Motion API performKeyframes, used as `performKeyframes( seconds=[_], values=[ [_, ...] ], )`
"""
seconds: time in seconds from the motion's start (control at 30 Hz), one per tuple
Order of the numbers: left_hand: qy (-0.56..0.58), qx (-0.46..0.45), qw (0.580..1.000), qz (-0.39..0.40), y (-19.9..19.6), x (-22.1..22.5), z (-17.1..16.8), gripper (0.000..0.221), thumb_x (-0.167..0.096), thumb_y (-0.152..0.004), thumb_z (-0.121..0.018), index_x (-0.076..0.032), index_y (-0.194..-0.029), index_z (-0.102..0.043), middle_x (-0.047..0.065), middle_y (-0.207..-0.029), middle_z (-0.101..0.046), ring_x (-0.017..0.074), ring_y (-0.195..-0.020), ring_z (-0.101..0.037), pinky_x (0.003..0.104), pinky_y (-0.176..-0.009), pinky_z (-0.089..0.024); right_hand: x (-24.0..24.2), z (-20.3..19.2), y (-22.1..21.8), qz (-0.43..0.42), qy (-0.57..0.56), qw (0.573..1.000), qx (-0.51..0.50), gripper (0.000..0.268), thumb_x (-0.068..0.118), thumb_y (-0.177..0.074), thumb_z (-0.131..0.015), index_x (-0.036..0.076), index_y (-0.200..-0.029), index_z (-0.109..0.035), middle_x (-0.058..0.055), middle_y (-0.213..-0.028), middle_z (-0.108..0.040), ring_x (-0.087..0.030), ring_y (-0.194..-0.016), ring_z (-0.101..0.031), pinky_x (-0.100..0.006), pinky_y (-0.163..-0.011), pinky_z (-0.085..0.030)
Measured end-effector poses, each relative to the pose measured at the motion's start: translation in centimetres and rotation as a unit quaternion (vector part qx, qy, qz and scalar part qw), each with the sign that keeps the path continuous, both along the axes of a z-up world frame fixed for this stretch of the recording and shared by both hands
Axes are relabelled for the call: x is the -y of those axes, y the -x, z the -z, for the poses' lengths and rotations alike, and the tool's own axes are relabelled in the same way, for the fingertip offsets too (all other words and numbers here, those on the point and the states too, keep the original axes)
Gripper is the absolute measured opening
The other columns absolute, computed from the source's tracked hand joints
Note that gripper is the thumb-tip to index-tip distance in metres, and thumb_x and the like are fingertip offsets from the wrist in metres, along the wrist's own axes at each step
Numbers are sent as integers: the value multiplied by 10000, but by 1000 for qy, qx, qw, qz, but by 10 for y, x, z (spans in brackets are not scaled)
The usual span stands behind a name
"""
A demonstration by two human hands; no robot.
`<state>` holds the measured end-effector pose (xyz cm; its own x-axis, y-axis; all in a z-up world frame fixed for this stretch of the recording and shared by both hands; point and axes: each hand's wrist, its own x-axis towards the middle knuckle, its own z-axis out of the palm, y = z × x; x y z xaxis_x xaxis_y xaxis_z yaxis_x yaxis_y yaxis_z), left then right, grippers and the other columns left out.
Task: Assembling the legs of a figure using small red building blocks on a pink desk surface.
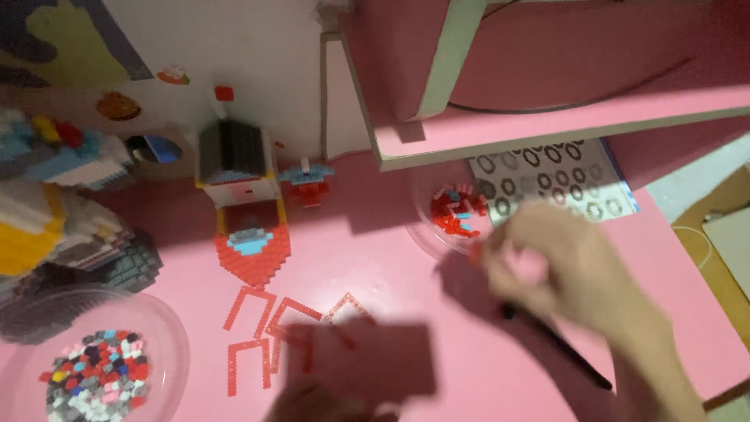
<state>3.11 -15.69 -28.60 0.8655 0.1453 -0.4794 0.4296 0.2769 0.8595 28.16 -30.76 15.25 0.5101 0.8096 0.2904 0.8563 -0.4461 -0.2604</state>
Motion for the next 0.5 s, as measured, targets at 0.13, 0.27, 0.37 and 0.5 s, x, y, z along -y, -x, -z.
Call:
performKeyframes(
  seconds=[0.13, 0.27, 0.37, 0.5],
  values=[
    [124, -26, 991, -32, -92, -2, -353, 211, -265, -931, -675, -198, -994, -485, -33, -931, -513, 126, -841, -471, 333, -881, -359, -8, 3, 46, -119, -74, 990, 23, 138, 357, -942, -734, 221, -941, -714, -4, -745, -558, -271, -617, -480, -425, -617, -398],
    [432, -6, 902, -9, -78, -8, -417, 104, -63, -942, -536, -98, -1016, -472, 9, -1034, -507, 90, -959, -451, 259, -939, -336, -7, -2, 52, -191, -63, 979, -45, 104, 287, -980, -709, 203, -1003, -767, -14, -822, -601, -249, -670, -517, -394, -631, -446],
    [641, 34, 767, 4, -63, -21, -392, 144, 92, -951, -437, -23, -1033, -465, 40, -1113, -504, 62, -1047, -434, 204, -982, -317, -11, -6, 58, -257, -42, 961, -96, 132, 234, -1009, -689, 189, -1049, -807, -22, -880, -633, -233, -709, -545, -370, -641, -482],
    [20, 130, 953, -272, -17, 4, -364, 228, -5, -666, -988, -4, -873, -891, 225, -746, -1039, 265, -713, -1011, 313, -632, -761, -25, -25, -19, -267, -35, 937, -221, 95, 123, -969, -667, 101, -922, -746, -5, -885, -790, -162, -770, -713, -320, -734, -572]
  ],
)
